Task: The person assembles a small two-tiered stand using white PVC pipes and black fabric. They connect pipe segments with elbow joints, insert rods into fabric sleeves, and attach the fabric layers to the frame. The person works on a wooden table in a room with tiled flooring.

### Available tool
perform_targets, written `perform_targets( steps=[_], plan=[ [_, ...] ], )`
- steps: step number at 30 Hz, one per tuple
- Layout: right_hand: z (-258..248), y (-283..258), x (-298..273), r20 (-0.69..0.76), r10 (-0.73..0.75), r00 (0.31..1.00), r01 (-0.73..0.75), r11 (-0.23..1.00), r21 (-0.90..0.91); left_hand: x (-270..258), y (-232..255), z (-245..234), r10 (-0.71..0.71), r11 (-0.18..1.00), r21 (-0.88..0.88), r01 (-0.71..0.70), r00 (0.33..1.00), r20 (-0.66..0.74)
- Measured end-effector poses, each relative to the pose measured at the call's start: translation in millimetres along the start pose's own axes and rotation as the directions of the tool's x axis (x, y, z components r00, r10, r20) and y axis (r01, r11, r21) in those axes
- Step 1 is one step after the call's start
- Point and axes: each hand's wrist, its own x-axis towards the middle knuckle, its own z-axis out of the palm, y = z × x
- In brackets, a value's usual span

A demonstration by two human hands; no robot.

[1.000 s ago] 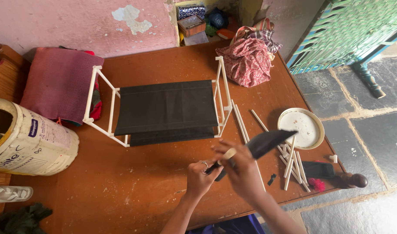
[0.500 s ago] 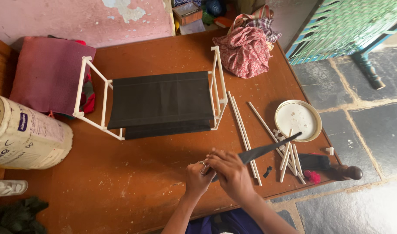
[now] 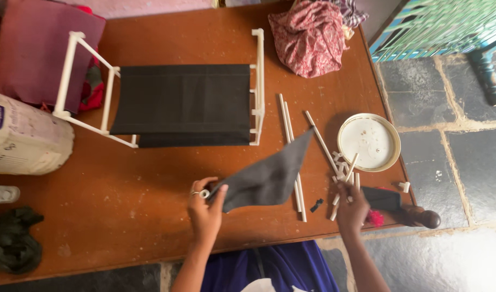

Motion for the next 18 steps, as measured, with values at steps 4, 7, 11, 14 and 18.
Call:
perform_targets(
  steps=[4, 7, 11, 14, 18],
  plan=[
    [40.2, 107.9, -26.6, 0.277, 0.304, 0.911, -0.267, 0.949, -0.166, -13.8, -7.2, 5.3, -0.029, 0.996, 0.085, 0.034, 0.998, -0.058],
    [71.2, 162.8, -45.4, 0.371, 0.232, 0.899, -0.143, 0.957, -0.252, -28.1, -14.4, 9.6, -0.066, 0.997, 0.033, 0.068, 0.995, -0.076],
    [114.8, 196.1, -49.1, 0.477, 0.322, 0.818, -0.125, 0.909, -0.398, -49.4, -25.9, 10.0, -0.191, 0.980, 0.033, 0.196, 0.974, -0.118],
    [149.0, 199.7, -30.2, 0.477, 0.311, 0.822, -0.131, 0.918, -0.373, -69.0, -43.7, 4.5, -0.180, 0.981, 0.052, 0.188, 0.974, -0.137],
    [187.8, 195.5, -0.8, 0.515, 0.334, 0.790, -0.107, 0.901, -0.420, -104.8, -93.3, -7.3, -0.171, 0.983, 0.029, 0.181, 0.964, -0.202]
  ],
)
